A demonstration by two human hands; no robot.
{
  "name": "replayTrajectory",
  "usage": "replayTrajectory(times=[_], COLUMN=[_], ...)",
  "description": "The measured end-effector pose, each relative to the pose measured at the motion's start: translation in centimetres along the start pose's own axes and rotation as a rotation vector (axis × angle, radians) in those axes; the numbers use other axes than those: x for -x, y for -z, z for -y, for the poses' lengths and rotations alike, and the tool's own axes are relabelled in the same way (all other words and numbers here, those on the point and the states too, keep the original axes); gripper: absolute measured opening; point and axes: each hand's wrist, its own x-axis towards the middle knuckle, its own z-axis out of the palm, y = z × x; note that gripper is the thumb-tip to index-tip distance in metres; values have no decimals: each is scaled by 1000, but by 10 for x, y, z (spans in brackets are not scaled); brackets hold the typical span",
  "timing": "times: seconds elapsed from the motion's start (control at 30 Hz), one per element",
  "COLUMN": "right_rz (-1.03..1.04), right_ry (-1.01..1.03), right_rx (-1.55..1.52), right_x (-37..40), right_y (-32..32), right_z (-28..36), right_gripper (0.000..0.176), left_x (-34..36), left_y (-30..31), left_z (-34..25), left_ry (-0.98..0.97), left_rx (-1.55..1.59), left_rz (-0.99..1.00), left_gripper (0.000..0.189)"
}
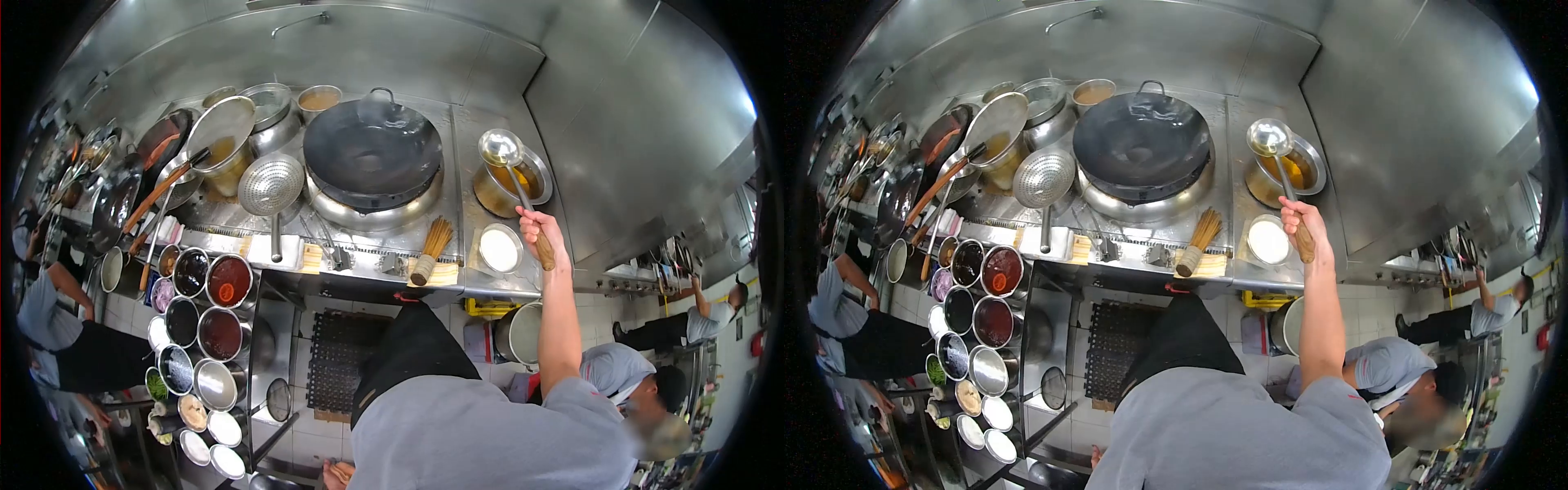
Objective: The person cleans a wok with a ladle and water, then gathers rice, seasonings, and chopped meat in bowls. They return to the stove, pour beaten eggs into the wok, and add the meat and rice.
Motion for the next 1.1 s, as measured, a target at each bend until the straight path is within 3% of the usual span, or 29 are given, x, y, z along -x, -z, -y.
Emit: replayTrajectory(times=[0.1, 0.13, 0.2, 0.23, 0.4, 0.47, 0.53, 0.6, 0.63, 0.67, 0.7, 0.73, 0.8, 0.87, 0.97, 1.03, 1.1], right_rz=[77, 134, 188, 162, 118, 55, 27, -23, -24, 45, 110, 107, 148, 163, 31, -231, -338], right_ry=[-37, -53, -84, -78, -10, 74, 197, 287, 292, 228, 162, 163, -82, -97, -11, 133, 128], right_rx=[6, 19, 12, 97, 602, 886, 1112, 1215, 1226, 1049, 872, 883, 318, 151, 230, 590, 698], right_x=[4, 1, -9, -15, -60, -82, -78, -86, -85, -85, -83, -80, -71, -55, -18, -4, -5], right_y=[-26, -31, -43, -51, -81, -88, -102, -95, -96, -96, -96, -95, -84, -59, -23, 5, 31], right_z=[-4, -8, -19, -27, -70, -90, -99, -105, -102, -97, -90, -81, -56, -35, -19, -14, -12], right_gripper=[21, 21, 22, 23, 20, 23, 25, 24, 24, 24, 24, 24, 28, 25, 26, 35, 35], left_x=[1, 12, 85, 83, 14, -20, -55, -87, -72, -56, -85, -122, -169, -175, -243, -278, -257], left_y=[18, 2, -105, -99, -75, -117, -171, -244, -303, -349, -366, -386, -426, -473, -504, -506, -530], left_z=[2, 8, 15, 16, 0, -15, -23, -15, -11, -2, 11, 25, 55, 75, 107, 126, 123], left_ry=[152, 66, -92, -97, -112, -81, -174, -396, -454, -512, -464, -415, -378, -271, -287, -259, -15], left_rx=[88, 54, -50, -42, 62, -63, -353, -748, -986, -1225, -1296, -1367, -1342, -1162, -1051, -990, -715], left_rz=[152, 17, -266, -271, -26, -71, -41, -120, -92, -60, -7, 45, 133, 183, 175, 154, 134], left_gripper=[51, 49, 48, 48, 49, 39, 34, 35, 37, 40, 40, 39, 38, 37, 35, 30, 29])
